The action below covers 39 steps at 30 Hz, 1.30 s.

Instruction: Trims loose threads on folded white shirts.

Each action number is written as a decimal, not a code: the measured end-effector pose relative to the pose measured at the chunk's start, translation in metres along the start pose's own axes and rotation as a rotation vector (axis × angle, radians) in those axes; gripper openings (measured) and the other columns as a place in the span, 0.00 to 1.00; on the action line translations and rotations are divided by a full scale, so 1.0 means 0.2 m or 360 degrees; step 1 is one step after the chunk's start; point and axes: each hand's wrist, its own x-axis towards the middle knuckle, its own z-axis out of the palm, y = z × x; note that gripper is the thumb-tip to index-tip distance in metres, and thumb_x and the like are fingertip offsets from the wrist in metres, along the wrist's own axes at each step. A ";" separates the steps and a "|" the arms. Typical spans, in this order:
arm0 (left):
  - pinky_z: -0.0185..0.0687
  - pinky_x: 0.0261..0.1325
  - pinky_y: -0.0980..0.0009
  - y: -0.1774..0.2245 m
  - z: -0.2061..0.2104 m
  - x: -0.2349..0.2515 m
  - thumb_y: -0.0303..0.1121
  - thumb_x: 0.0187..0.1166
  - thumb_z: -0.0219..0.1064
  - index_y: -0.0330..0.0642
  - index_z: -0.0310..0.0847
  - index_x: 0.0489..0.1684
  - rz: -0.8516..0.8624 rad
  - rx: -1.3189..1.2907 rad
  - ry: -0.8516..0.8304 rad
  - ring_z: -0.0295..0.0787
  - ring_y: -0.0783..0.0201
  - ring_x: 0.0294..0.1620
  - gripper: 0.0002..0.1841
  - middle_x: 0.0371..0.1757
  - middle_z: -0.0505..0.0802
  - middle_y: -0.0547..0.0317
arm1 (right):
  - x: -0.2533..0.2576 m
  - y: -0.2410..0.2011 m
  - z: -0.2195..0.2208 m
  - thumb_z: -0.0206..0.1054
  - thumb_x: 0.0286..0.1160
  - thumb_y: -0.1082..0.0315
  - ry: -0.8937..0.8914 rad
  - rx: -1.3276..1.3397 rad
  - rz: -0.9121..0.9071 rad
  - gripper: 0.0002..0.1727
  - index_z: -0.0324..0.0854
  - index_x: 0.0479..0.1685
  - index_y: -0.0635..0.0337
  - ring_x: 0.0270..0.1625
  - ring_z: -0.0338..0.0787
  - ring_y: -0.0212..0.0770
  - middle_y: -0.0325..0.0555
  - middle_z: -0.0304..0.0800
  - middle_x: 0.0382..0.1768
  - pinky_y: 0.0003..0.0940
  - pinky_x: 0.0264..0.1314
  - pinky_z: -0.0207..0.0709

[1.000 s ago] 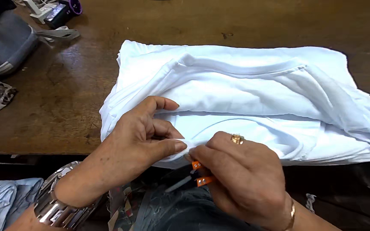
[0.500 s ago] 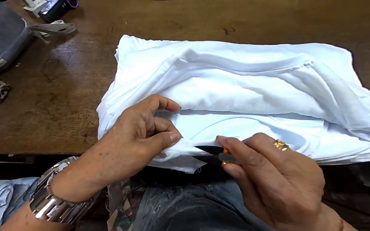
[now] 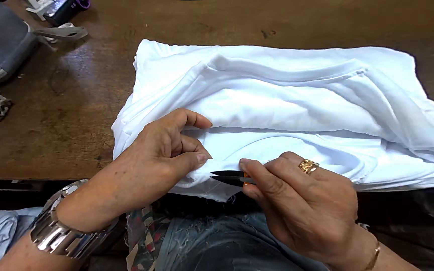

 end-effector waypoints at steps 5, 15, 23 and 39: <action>0.81 0.26 0.84 0.00 0.00 0.00 0.21 0.79 0.63 0.42 0.73 0.72 0.0015 0.0001 -0.0004 0.90 0.71 0.26 0.22 0.36 0.96 0.60 | 0.00 0.00 0.02 0.60 0.86 0.63 0.0010 0.0048 0.0024 0.17 0.89 0.56 0.65 0.31 0.74 0.40 0.44 0.78 0.28 0.31 0.29 0.62; 0.82 0.27 0.83 -0.01 0.00 0.00 0.19 0.78 0.62 0.42 0.73 0.72 0.0026 -0.0011 -0.0035 0.90 0.71 0.27 0.22 0.37 0.97 0.60 | -0.01 -0.01 0.03 0.60 0.86 0.63 0.0030 0.0097 0.0033 0.16 0.89 0.52 0.65 0.31 0.75 0.39 0.43 0.78 0.28 0.32 0.30 0.63; 0.81 0.22 0.84 -0.01 0.02 0.01 0.21 0.73 0.72 0.42 0.72 0.71 -0.0001 -0.0146 0.0005 0.91 0.70 0.25 0.26 0.35 0.96 0.58 | -0.03 0.03 -0.01 0.55 0.90 0.61 0.0003 0.0203 0.0116 0.18 0.88 0.52 0.64 0.32 0.78 0.37 0.43 0.80 0.30 0.29 0.31 0.67; 0.82 0.24 0.83 -0.01 0.01 0.03 0.18 0.72 0.68 0.41 0.72 0.72 0.0042 -0.0106 -0.0057 0.92 0.69 0.27 0.26 0.38 0.97 0.57 | -0.07 0.06 0.00 0.59 0.87 0.62 0.0038 0.0109 0.0052 0.17 0.89 0.53 0.66 0.30 0.73 0.39 0.44 0.77 0.27 0.32 0.29 0.62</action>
